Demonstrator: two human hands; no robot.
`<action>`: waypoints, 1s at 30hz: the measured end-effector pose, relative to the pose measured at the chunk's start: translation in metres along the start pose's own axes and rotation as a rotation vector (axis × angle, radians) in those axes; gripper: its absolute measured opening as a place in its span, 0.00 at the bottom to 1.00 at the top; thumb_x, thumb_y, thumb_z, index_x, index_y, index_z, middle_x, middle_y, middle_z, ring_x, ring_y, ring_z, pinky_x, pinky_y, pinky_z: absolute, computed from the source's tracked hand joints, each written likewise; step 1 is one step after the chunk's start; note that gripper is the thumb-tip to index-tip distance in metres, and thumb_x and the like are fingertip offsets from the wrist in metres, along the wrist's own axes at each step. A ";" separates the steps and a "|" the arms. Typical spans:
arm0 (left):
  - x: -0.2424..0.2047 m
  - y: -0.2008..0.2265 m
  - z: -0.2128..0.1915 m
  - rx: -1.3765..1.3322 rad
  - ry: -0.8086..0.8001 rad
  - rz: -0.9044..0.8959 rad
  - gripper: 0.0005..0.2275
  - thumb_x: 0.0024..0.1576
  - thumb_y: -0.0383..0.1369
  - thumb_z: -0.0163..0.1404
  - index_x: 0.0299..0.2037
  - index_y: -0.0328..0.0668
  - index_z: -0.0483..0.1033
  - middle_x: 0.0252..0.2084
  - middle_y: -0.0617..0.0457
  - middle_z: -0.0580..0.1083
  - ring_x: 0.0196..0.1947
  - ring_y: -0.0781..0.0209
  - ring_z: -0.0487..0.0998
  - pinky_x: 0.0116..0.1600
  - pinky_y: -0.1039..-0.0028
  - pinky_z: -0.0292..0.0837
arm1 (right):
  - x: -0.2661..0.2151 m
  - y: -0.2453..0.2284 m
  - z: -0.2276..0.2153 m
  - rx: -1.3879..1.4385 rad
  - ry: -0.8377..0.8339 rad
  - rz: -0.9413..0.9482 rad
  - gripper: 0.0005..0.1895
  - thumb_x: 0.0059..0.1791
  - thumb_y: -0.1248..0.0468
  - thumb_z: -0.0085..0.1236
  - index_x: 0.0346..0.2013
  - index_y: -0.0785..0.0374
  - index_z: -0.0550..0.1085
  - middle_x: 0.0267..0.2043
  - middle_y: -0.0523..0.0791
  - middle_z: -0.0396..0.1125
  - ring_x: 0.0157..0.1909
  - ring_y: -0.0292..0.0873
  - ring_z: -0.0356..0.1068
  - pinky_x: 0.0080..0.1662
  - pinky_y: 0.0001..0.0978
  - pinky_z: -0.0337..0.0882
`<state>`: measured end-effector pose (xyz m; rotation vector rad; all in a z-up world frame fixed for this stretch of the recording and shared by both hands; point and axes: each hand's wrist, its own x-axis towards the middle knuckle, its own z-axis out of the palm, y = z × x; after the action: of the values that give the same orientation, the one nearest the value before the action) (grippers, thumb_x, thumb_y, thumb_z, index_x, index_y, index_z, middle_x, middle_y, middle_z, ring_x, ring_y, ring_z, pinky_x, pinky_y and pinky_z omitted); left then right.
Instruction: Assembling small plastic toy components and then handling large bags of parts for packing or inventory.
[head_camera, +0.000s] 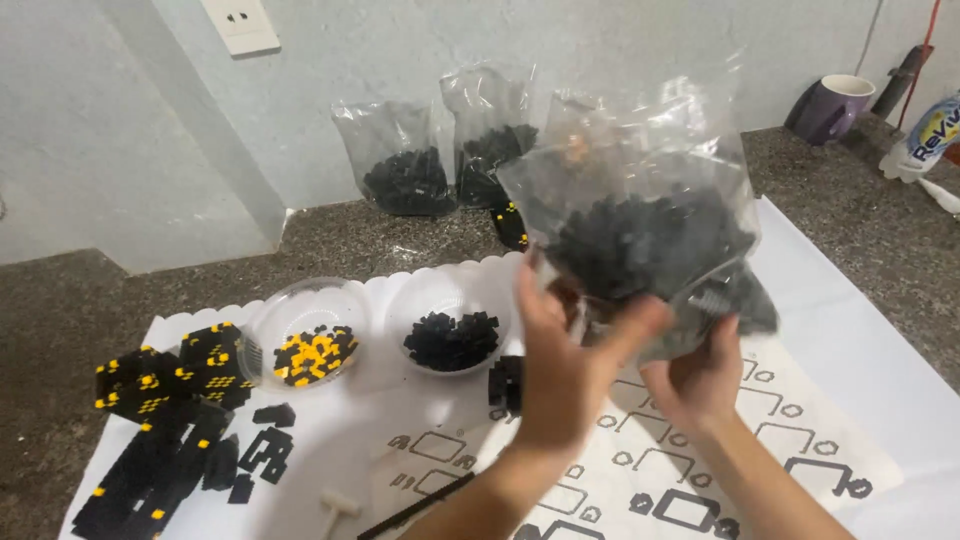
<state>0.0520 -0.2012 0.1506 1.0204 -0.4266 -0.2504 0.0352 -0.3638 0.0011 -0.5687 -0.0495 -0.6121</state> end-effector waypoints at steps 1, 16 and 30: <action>0.005 0.003 -0.004 0.004 0.000 0.001 0.37 0.36 0.38 0.58 0.57 0.38 0.54 0.50 0.43 0.69 0.46 0.54 0.73 0.52 0.73 0.69 | 0.004 -0.003 0.006 0.005 0.000 0.001 0.34 0.42 0.45 0.56 0.57 0.59 0.66 0.58 0.47 0.63 0.61 0.47 0.60 0.63 0.42 0.56; 0.039 -0.009 -0.037 0.377 0.100 0.453 0.16 0.51 0.23 0.54 0.50 0.29 0.71 0.37 0.37 0.76 0.40 0.48 0.80 0.46 0.64 0.79 | 0.024 -0.032 0.002 -0.173 0.012 0.048 0.34 0.39 0.42 0.48 0.57 0.53 0.66 0.61 0.49 0.62 0.64 0.52 0.58 0.62 0.53 0.54; 0.032 0.032 -0.028 0.893 -0.144 -0.130 0.20 0.45 0.37 0.54 0.48 0.54 0.64 0.38 0.62 0.81 0.20 0.71 0.72 0.34 0.78 0.69 | 0.031 -0.063 -0.021 -0.076 -0.388 0.083 0.30 0.47 0.57 0.63 0.60 0.63 0.64 0.55 0.55 0.65 0.55 0.57 0.65 0.54 0.54 0.67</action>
<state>0.0932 -0.1761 0.1730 1.9167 -0.6233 -0.2528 0.0230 -0.4334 0.0203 -0.7537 -0.3667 -0.4172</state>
